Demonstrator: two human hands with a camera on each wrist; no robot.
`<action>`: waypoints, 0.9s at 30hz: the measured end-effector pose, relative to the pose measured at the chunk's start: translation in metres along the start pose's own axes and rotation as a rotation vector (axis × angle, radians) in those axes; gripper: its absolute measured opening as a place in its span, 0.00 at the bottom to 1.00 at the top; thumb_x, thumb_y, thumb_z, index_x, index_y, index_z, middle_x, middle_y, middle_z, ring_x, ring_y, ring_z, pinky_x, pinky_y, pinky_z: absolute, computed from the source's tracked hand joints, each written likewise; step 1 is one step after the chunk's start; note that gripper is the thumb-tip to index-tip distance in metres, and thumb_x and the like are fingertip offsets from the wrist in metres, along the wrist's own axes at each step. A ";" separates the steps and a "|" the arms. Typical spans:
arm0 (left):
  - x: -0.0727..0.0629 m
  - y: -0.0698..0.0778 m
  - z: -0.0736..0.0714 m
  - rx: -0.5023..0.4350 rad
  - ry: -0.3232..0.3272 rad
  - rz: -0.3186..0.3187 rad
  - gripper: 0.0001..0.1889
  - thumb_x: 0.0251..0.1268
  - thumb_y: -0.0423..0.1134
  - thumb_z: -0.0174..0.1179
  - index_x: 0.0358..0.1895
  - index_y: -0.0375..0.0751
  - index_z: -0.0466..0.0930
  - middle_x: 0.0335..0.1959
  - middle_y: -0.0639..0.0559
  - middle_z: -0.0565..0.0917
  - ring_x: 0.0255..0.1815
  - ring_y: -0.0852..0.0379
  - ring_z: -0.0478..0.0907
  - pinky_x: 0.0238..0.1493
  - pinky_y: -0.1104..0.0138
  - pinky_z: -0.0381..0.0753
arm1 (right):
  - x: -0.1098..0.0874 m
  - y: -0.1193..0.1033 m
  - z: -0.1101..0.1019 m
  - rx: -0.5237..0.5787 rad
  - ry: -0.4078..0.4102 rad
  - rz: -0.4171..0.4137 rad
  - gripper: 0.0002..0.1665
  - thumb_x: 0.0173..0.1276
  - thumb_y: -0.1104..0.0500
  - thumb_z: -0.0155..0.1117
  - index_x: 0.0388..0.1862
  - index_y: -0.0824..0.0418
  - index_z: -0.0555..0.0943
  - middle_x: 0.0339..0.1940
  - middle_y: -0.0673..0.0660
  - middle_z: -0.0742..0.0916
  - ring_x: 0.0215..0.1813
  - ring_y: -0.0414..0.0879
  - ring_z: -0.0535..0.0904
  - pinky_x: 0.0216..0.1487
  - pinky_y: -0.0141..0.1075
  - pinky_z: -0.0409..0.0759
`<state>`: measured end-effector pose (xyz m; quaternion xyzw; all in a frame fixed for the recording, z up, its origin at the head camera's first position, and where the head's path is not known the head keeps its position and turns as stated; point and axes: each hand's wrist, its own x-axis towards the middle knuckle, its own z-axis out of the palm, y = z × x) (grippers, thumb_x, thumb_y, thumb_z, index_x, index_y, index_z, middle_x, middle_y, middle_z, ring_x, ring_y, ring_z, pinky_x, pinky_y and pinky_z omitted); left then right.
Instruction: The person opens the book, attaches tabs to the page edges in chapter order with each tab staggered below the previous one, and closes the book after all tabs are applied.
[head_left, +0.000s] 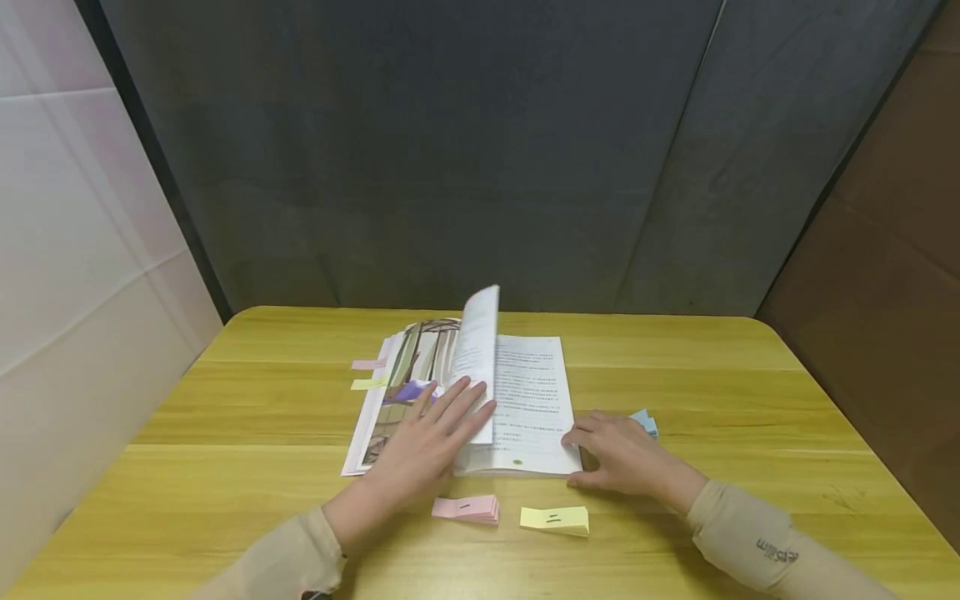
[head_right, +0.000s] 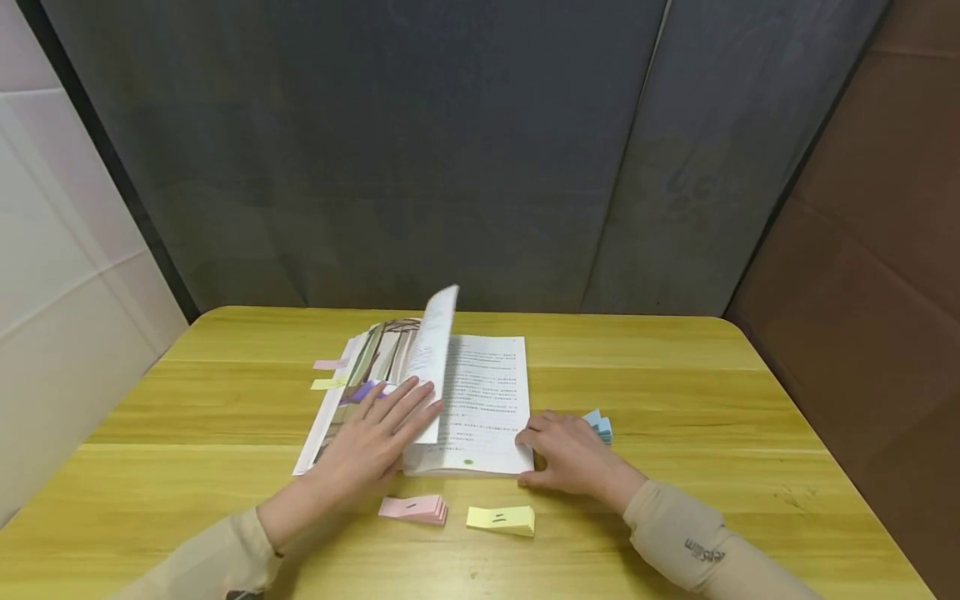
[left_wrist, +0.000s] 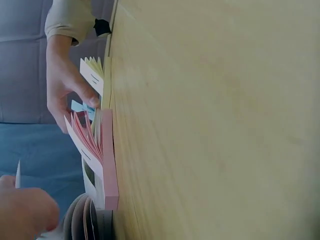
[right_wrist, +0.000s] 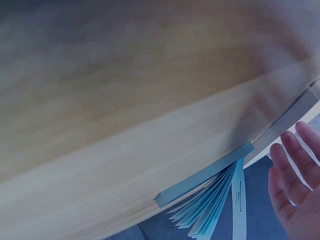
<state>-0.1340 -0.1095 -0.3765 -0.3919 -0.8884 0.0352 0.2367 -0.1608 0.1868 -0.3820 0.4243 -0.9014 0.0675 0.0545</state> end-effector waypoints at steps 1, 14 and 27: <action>0.000 -0.001 -0.001 0.012 -0.003 0.003 0.45 0.37 0.32 0.58 0.67 0.42 0.50 0.69 0.44 0.44 0.67 0.46 0.38 0.60 0.47 0.44 | 0.000 0.000 0.000 0.000 0.000 -0.001 0.26 0.48 0.41 0.64 0.41 0.56 0.79 0.38 0.46 0.78 0.41 0.42 0.73 0.38 0.38 0.73; -0.004 0.001 0.005 -0.072 -0.081 -0.042 0.22 0.44 0.31 0.56 0.49 0.43 0.74 0.53 0.46 0.73 0.56 0.48 0.67 0.51 0.55 0.68 | 0.000 0.001 0.001 -0.003 -0.001 -0.009 0.25 0.49 0.41 0.64 0.41 0.56 0.79 0.38 0.47 0.78 0.41 0.42 0.73 0.39 0.39 0.73; 0.012 0.012 0.010 -0.046 -0.121 -0.147 0.22 0.45 0.63 0.55 0.21 0.45 0.70 0.20 0.55 0.64 0.21 0.57 0.63 0.10 0.69 0.60 | 0.000 0.001 0.001 -0.006 0.009 -0.012 0.25 0.49 0.42 0.64 0.41 0.56 0.79 0.38 0.47 0.78 0.42 0.43 0.73 0.41 0.39 0.73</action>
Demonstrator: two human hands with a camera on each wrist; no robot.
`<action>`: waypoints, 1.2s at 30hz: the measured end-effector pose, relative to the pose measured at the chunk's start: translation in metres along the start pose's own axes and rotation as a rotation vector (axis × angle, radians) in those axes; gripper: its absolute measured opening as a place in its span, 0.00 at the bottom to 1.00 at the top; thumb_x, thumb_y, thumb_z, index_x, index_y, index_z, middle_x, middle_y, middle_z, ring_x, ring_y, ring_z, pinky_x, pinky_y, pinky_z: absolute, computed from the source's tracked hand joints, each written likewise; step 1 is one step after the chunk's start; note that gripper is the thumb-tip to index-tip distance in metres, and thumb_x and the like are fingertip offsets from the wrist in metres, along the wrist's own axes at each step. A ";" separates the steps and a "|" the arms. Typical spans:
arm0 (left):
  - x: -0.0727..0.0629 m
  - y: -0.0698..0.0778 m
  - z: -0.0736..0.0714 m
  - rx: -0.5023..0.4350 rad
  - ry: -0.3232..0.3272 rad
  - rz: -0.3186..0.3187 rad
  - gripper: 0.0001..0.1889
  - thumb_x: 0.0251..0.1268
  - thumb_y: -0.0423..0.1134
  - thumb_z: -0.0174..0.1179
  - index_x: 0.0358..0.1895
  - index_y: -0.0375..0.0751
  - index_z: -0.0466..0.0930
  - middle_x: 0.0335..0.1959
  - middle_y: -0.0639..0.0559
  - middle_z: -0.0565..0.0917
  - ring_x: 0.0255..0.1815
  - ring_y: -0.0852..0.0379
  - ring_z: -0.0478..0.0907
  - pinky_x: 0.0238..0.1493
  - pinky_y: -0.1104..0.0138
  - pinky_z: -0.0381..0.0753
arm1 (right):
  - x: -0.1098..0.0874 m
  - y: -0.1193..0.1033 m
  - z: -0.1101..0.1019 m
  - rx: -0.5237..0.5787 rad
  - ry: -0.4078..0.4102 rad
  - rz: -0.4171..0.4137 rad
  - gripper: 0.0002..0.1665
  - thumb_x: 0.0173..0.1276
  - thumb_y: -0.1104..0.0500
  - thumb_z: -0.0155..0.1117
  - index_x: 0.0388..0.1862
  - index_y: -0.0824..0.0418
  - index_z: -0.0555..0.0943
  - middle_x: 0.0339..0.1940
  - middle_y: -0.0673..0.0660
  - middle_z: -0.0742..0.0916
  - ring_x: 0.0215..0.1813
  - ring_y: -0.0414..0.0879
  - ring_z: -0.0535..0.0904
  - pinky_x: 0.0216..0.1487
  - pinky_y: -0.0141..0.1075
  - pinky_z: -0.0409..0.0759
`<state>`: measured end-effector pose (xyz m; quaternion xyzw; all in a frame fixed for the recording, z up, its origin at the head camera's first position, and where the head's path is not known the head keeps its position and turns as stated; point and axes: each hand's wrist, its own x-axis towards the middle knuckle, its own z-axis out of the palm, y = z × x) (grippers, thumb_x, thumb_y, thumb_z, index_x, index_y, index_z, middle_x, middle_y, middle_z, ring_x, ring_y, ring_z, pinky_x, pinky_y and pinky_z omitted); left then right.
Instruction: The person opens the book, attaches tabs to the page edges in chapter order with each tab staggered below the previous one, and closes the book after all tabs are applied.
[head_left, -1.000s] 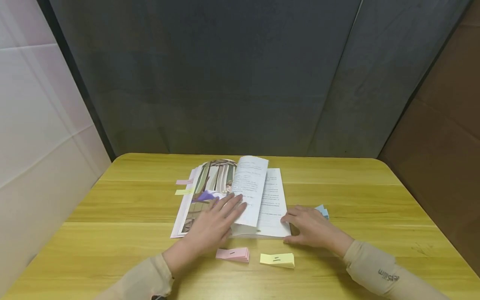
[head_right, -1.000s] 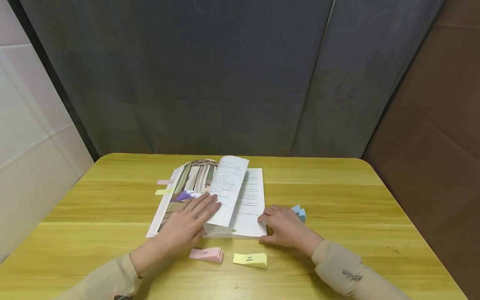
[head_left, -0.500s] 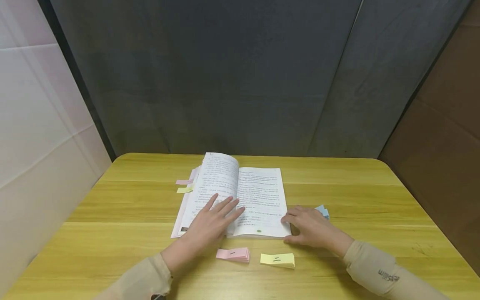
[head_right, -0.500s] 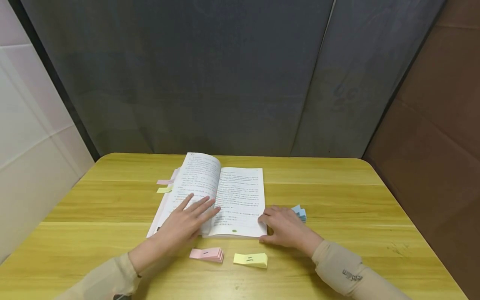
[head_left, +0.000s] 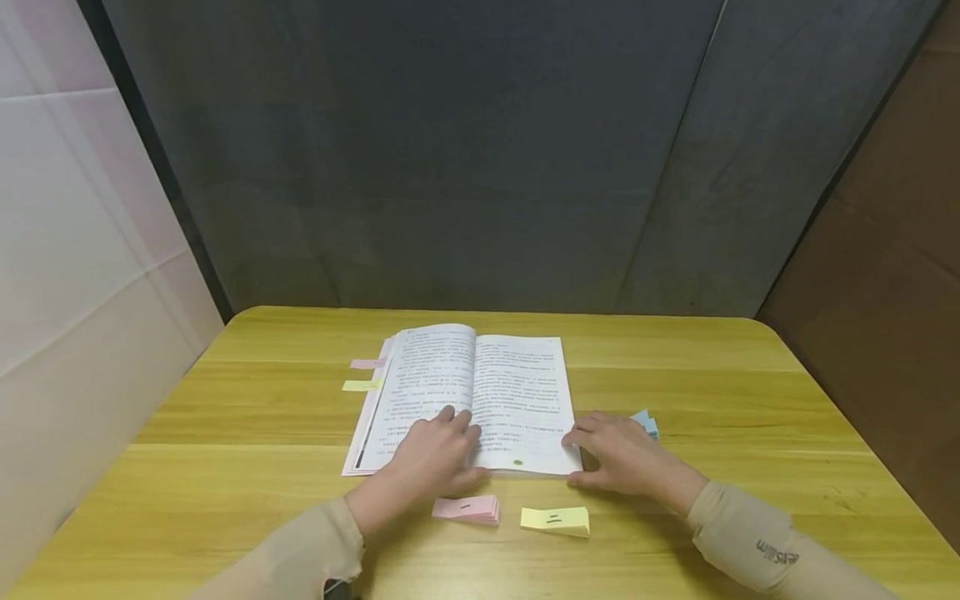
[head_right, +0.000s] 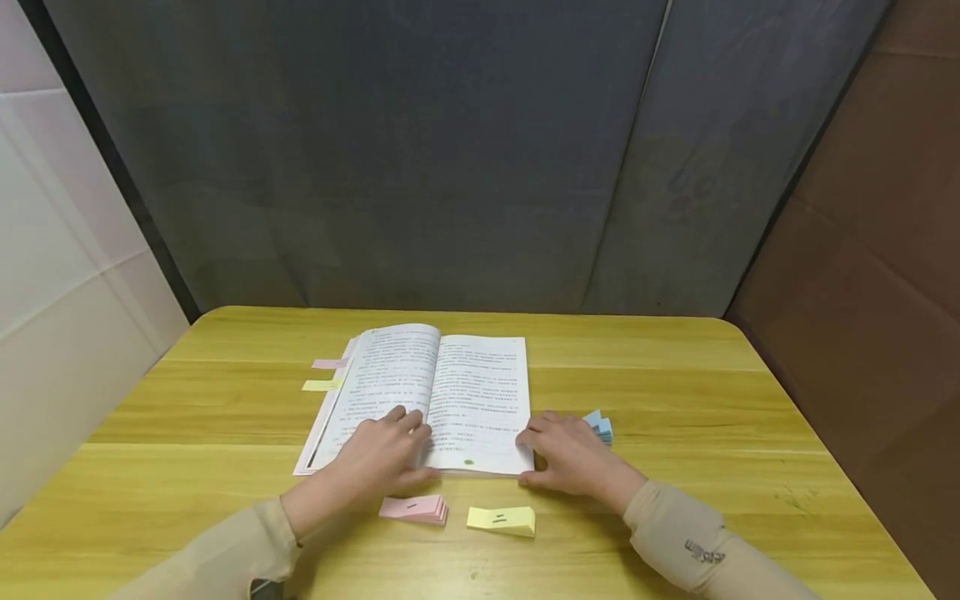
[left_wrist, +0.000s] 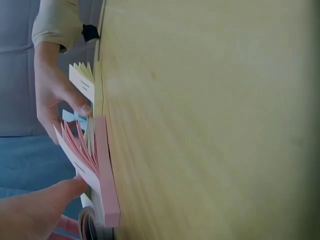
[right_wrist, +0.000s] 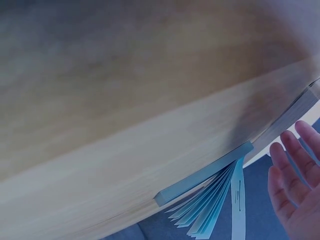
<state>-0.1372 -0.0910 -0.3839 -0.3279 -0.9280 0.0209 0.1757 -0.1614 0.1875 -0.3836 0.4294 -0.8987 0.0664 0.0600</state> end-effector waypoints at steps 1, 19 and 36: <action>0.001 0.000 0.000 0.001 -0.015 -0.010 0.23 0.44 0.63 0.56 0.21 0.45 0.70 0.20 0.55 0.64 0.22 0.57 0.63 0.10 0.68 0.61 | 0.000 0.000 0.000 0.002 -0.002 0.001 0.25 0.49 0.42 0.64 0.41 0.56 0.79 0.38 0.47 0.78 0.43 0.43 0.73 0.41 0.39 0.73; -0.004 -0.015 -0.001 -0.108 -0.031 -0.039 0.28 0.37 0.64 0.61 0.37 0.45 0.77 0.32 0.55 0.74 0.31 0.57 0.68 0.15 0.68 0.66 | -0.001 0.001 0.001 0.006 0.006 0.000 0.26 0.49 0.42 0.65 0.42 0.56 0.78 0.39 0.47 0.78 0.44 0.44 0.73 0.41 0.40 0.73; -0.006 -0.006 -0.007 0.048 0.106 0.159 0.39 0.43 0.37 0.57 0.66 0.43 0.54 0.67 0.47 0.53 0.65 0.48 0.49 0.56 0.54 0.60 | -0.001 0.002 0.000 0.001 0.014 0.000 0.28 0.48 0.41 0.65 0.43 0.57 0.78 0.41 0.50 0.78 0.45 0.46 0.74 0.42 0.41 0.73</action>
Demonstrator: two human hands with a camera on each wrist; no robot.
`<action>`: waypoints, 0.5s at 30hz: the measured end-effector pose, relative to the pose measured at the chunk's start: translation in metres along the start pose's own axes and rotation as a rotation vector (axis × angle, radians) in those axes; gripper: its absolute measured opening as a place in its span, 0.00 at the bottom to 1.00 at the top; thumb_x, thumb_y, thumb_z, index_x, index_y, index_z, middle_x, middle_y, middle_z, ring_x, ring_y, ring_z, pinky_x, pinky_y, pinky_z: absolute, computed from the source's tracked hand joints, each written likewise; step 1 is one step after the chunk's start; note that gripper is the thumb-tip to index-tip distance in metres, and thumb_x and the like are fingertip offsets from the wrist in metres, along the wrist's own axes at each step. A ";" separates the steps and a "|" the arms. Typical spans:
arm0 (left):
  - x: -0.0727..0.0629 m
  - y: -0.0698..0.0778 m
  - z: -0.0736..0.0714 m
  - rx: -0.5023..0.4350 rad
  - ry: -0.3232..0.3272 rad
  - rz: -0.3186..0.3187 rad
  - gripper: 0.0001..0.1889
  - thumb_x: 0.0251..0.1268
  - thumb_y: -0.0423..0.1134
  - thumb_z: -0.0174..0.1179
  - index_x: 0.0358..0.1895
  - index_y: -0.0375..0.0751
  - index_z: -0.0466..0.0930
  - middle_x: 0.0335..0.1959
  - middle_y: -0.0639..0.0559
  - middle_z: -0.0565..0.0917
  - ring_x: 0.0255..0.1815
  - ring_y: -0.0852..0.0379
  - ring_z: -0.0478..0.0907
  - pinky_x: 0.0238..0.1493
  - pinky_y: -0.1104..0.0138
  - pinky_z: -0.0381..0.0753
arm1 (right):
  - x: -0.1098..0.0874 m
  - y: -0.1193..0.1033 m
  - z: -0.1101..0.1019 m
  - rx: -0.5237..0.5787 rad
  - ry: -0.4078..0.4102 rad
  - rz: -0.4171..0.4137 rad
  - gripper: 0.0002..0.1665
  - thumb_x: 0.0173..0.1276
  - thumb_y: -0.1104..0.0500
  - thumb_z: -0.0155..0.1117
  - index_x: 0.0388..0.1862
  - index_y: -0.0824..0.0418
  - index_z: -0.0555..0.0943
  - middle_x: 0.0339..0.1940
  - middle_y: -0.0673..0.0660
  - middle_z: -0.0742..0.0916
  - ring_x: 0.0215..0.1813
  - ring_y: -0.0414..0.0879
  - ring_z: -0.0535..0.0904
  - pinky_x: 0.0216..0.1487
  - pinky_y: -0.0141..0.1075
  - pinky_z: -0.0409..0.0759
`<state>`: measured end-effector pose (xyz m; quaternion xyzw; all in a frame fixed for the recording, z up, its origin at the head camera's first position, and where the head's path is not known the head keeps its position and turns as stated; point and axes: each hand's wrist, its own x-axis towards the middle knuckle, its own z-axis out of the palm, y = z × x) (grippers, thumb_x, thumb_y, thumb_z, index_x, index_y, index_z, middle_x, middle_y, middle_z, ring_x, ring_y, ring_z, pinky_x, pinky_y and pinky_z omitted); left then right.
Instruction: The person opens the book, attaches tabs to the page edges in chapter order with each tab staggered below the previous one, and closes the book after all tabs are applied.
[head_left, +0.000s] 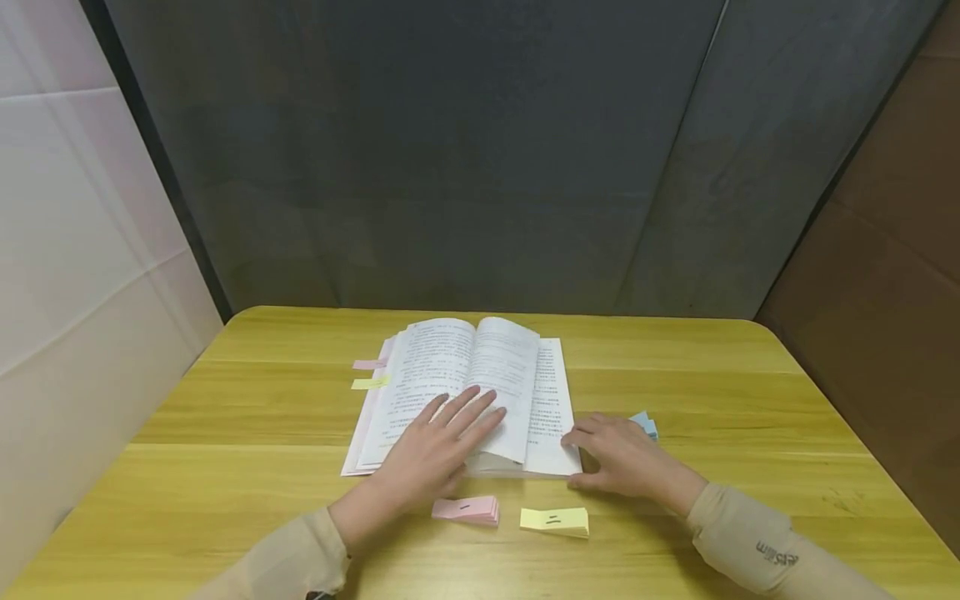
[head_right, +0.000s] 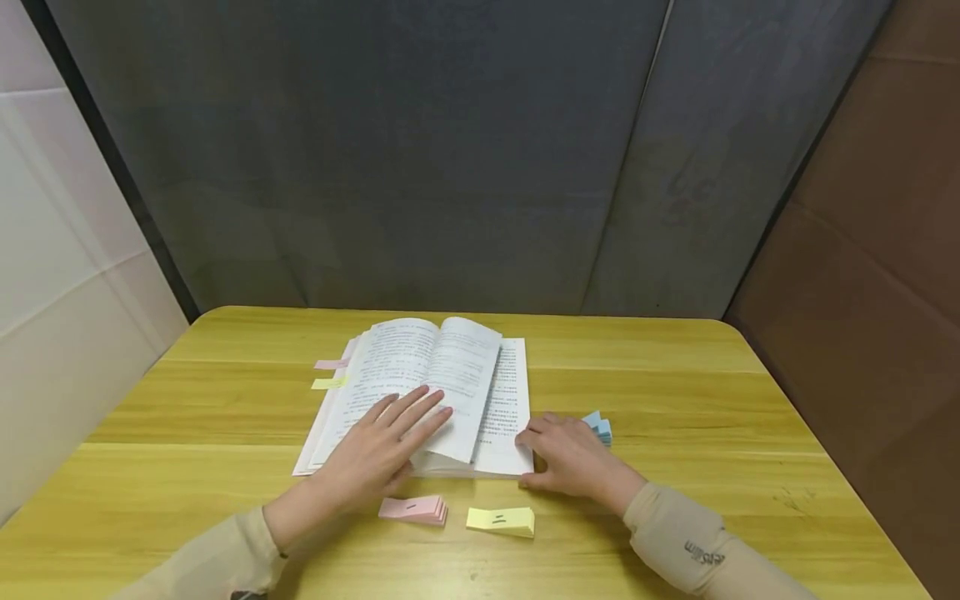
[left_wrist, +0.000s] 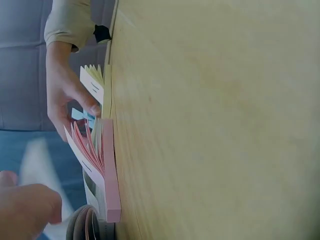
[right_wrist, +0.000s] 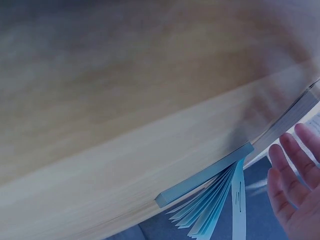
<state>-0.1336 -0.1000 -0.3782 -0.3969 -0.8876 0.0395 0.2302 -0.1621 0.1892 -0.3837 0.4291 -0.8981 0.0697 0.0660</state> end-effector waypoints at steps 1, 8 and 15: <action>0.001 0.000 -0.002 0.022 -0.018 0.008 0.42 0.42 0.37 0.59 0.67 0.43 0.51 0.68 0.46 0.48 0.67 0.48 0.43 0.60 0.52 0.52 | 0.000 0.000 0.000 -0.001 -0.001 0.001 0.28 0.48 0.41 0.65 0.43 0.57 0.78 0.41 0.50 0.78 0.45 0.46 0.74 0.42 0.41 0.73; 0.001 -0.001 -0.005 0.095 -0.074 -0.043 0.50 0.39 0.37 0.63 0.69 0.46 0.43 0.68 0.43 0.32 0.67 0.46 0.30 0.59 0.45 0.33 | 0.000 0.000 0.000 -0.003 -0.006 0.000 0.27 0.49 0.41 0.65 0.43 0.57 0.78 0.41 0.50 0.78 0.46 0.47 0.74 0.43 0.42 0.72; 0.000 0.000 0.000 0.044 -0.091 -0.044 0.39 0.42 0.35 0.63 0.64 0.46 0.59 0.66 0.45 0.56 0.66 0.48 0.50 0.60 0.50 0.48 | -0.001 0.000 0.001 -0.006 -0.008 0.000 0.27 0.49 0.42 0.65 0.43 0.57 0.78 0.40 0.49 0.78 0.45 0.46 0.74 0.42 0.41 0.73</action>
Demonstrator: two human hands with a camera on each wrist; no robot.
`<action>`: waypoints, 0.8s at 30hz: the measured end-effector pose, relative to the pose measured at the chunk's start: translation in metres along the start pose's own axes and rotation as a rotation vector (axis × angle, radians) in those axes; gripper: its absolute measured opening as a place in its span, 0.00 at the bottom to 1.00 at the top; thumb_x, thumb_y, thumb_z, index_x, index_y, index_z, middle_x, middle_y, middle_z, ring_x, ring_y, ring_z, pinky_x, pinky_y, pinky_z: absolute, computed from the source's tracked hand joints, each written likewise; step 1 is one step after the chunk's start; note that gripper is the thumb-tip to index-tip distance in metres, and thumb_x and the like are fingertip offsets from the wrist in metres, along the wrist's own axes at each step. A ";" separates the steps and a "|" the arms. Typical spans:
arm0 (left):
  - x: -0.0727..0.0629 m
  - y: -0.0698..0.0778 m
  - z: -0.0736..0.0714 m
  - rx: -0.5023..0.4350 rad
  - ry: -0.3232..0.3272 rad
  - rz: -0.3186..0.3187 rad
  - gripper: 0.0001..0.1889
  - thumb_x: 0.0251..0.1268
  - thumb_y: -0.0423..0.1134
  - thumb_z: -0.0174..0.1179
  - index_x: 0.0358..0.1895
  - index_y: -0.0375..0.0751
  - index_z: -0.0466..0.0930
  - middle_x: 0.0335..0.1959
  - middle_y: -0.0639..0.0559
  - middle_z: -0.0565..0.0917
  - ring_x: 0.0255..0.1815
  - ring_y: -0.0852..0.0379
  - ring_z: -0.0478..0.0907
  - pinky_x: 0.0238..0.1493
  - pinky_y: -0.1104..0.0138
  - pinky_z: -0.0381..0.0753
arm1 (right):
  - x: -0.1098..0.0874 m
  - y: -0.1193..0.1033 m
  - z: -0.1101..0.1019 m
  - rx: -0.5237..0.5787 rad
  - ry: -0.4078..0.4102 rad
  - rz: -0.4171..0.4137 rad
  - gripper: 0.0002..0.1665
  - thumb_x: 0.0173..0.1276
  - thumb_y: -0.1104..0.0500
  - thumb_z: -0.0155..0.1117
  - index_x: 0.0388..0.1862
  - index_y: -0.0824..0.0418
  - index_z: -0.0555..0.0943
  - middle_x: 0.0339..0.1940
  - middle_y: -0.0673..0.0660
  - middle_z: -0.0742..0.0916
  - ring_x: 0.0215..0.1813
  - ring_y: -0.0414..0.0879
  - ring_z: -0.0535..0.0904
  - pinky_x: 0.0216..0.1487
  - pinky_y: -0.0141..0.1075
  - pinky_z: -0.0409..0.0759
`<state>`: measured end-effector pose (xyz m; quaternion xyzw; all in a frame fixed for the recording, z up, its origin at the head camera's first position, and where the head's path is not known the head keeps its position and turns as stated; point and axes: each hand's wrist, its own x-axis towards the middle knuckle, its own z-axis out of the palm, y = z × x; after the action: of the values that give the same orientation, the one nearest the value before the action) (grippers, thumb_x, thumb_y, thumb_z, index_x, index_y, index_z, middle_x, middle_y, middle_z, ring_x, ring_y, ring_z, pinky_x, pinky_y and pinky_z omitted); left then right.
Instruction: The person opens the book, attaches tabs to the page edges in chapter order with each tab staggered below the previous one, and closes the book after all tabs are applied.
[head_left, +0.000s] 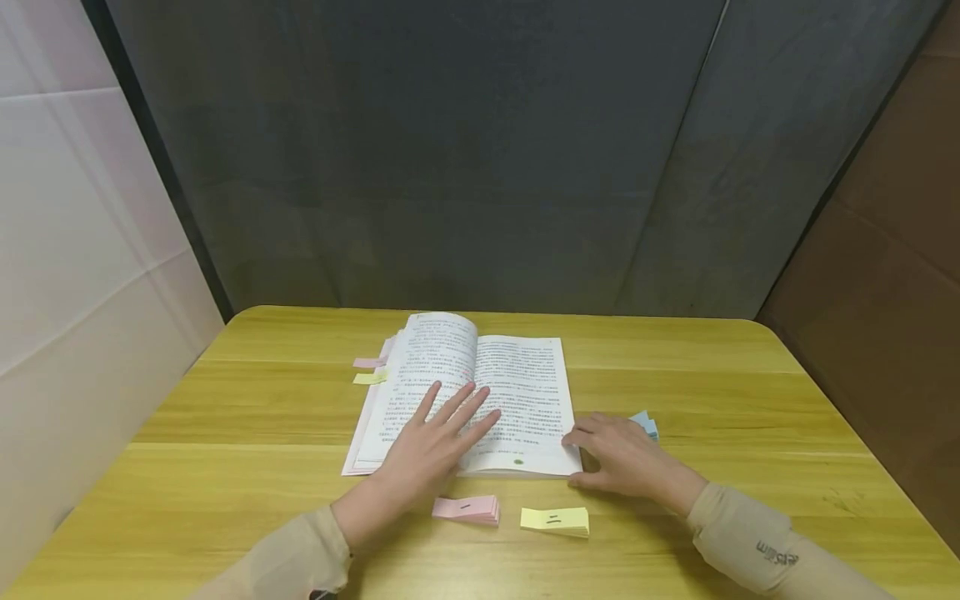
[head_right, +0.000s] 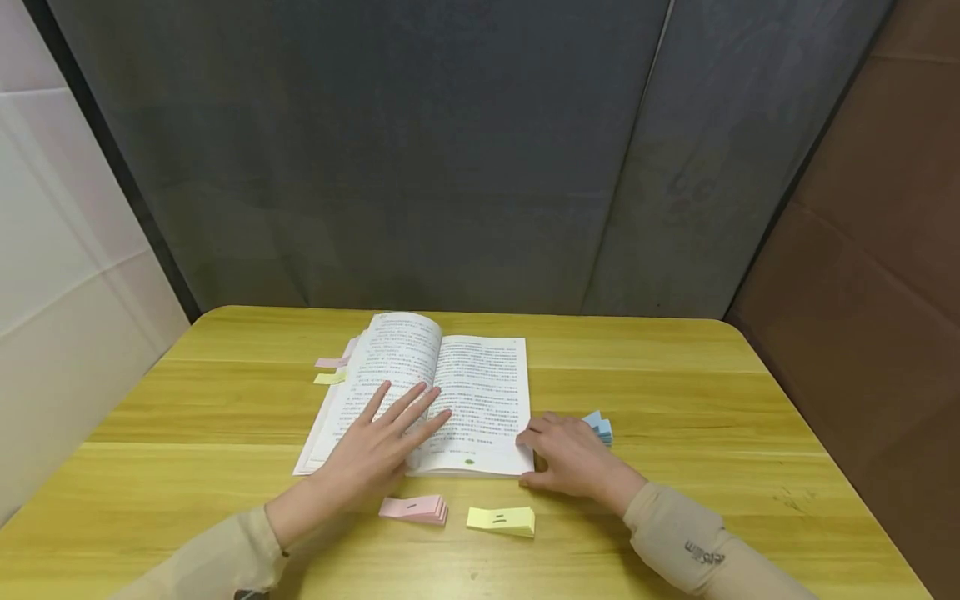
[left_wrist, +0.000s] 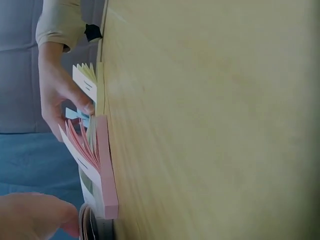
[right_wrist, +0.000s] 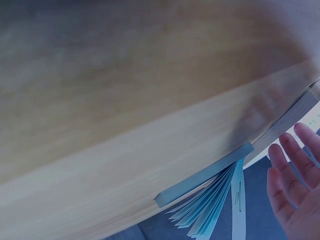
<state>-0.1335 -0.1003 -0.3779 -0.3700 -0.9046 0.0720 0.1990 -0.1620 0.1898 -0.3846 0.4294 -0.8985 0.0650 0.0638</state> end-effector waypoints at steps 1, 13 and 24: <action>0.000 0.001 0.002 -0.012 0.001 0.005 0.34 0.43 0.35 0.62 0.61 0.45 0.64 0.62 0.46 0.63 0.63 0.48 0.56 0.58 0.53 0.57 | 0.000 0.000 0.000 0.000 0.000 -0.001 0.26 0.49 0.42 0.65 0.43 0.57 0.78 0.40 0.49 0.78 0.45 0.46 0.74 0.42 0.41 0.73; 0.001 0.005 0.014 -0.105 0.079 -0.052 0.15 0.49 0.54 0.56 0.23 0.46 0.72 0.24 0.55 0.72 0.31 0.55 0.73 0.11 0.70 0.67 | 0.000 0.001 0.001 0.004 0.007 -0.002 0.26 0.49 0.42 0.65 0.43 0.57 0.78 0.40 0.49 0.78 0.44 0.45 0.74 0.41 0.41 0.73; 0.008 0.003 0.012 -0.119 -0.017 -0.092 0.20 0.42 0.60 0.60 0.23 0.47 0.72 0.24 0.57 0.70 0.28 0.57 0.68 0.12 0.70 0.64 | 0.000 0.003 0.007 0.006 0.022 -0.001 0.26 0.49 0.42 0.65 0.42 0.56 0.79 0.39 0.47 0.78 0.42 0.43 0.73 0.37 0.38 0.73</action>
<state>-0.1422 -0.0923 -0.3870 -0.3386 -0.9250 0.0119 0.1722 -0.1648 0.1909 -0.3914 0.4292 -0.8974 0.0723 0.0725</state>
